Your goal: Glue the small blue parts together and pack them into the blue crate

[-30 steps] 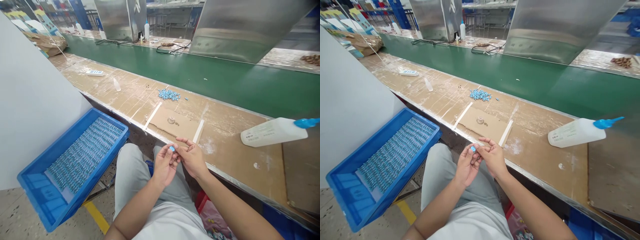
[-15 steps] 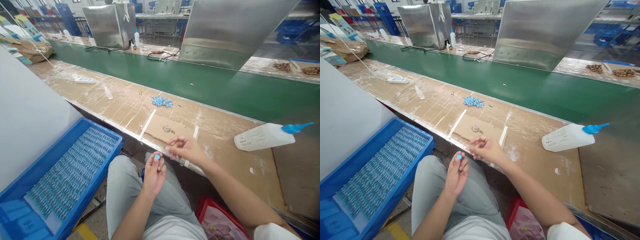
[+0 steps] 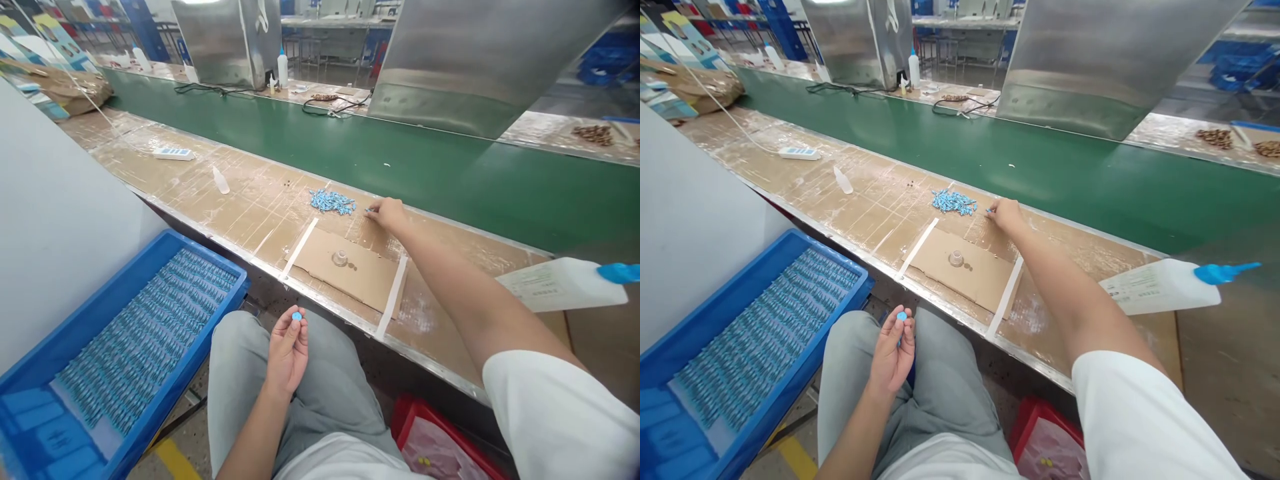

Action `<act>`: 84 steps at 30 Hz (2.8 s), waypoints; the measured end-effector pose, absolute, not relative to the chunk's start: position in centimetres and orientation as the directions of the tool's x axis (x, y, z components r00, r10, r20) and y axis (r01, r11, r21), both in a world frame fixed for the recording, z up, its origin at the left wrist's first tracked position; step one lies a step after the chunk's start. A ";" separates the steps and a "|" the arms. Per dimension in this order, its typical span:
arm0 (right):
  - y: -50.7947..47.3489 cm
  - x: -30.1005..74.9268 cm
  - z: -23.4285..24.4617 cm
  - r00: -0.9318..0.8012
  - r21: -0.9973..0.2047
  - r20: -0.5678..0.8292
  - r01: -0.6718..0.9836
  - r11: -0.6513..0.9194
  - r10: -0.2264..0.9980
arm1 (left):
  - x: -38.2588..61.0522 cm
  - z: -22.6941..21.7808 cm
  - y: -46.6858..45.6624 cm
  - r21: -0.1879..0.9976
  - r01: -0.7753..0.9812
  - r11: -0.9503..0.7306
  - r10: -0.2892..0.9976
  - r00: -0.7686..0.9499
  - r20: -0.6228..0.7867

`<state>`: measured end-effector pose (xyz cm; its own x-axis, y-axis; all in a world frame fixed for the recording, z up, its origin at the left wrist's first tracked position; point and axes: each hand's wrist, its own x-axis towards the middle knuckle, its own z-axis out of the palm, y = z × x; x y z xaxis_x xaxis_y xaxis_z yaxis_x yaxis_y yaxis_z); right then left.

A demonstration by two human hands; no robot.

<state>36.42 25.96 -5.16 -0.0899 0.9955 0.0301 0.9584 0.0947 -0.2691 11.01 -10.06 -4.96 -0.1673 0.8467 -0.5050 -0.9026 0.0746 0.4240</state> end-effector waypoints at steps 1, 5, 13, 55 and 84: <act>26.2 36.4 -5.1 -0.115 -0.263 0.016 0.958 0.115 0.993 | 11.0 -5.0 -10.1 0.423 -0.903 0.074 0.840 -0.172 -0.514; 27.0 35.6 -4.4 -0.185 -0.236 -0.025 0.956 0.174 0.982 | 11.0 -5.2 -10.2 0.408 -0.909 0.083 0.825 -0.167 -0.540; 22.9 36.0 -3.0 -0.134 -0.567 0.014 0.815 0.118 0.991 | 10.5 -5.7 -10.7 0.389 -0.916 0.098 0.812 -0.152 -0.563; 7.8 30.1 -6.4 0.031 -0.771 0.479 0.492 0.404 0.877 | 12.0 -6.2 -11.6 0.280 -0.945 0.168 0.826 -0.020 -0.563; 8.7 30.4 -7.6 -0.024 -0.617 0.667 0.542 0.570 0.744 | 12.1 -5.7 -10.6 0.293 -0.940 0.173 0.843 -0.012 -0.538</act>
